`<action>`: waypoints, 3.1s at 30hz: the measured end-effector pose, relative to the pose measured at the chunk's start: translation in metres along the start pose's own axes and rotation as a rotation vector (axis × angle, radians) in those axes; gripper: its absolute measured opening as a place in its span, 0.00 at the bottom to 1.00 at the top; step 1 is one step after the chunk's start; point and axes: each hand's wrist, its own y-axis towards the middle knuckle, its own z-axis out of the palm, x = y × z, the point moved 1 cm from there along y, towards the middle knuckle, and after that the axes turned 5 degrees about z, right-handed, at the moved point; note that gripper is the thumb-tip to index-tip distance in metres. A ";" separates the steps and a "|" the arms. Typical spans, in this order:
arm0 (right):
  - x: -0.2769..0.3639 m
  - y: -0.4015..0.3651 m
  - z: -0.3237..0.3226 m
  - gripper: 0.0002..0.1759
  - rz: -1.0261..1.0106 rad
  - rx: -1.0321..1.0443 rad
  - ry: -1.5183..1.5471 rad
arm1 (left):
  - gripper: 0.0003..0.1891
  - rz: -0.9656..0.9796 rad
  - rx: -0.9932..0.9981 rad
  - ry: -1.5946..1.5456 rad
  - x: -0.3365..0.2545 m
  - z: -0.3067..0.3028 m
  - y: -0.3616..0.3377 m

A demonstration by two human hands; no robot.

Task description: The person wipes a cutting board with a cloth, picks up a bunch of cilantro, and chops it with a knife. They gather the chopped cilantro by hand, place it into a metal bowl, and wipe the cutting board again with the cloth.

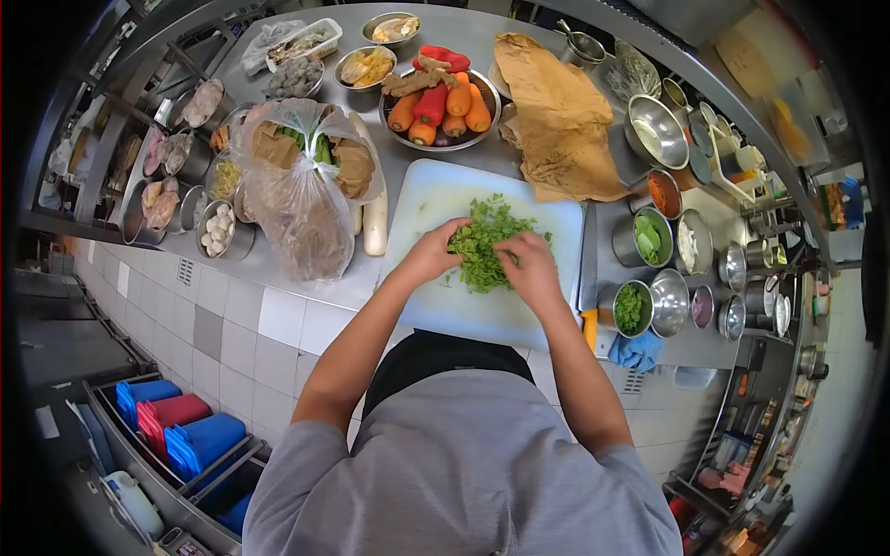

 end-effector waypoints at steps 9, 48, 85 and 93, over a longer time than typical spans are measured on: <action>-0.001 0.030 0.033 0.09 -0.062 -0.013 -0.082 | 0.45 0.028 0.047 0.184 -0.036 -0.003 -0.005; -0.055 -0.108 -0.054 0.15 0.429 0.016 0.757 | 0.09 -0.159 -0.245 -0.145 -0.031 -0.028 -0.039; -0.090 -0.151 -0.029 0.11 0.930 0.421 1.546 | 0.11 -0.043 -0.399 0.556 -0.055 0.073 -0.066; -0.085 -0.174 -0.020 0.10 0.958 0.313 1.515 | 0.16 0.161 -0.295 0.624 -0.030 0.036 -0.031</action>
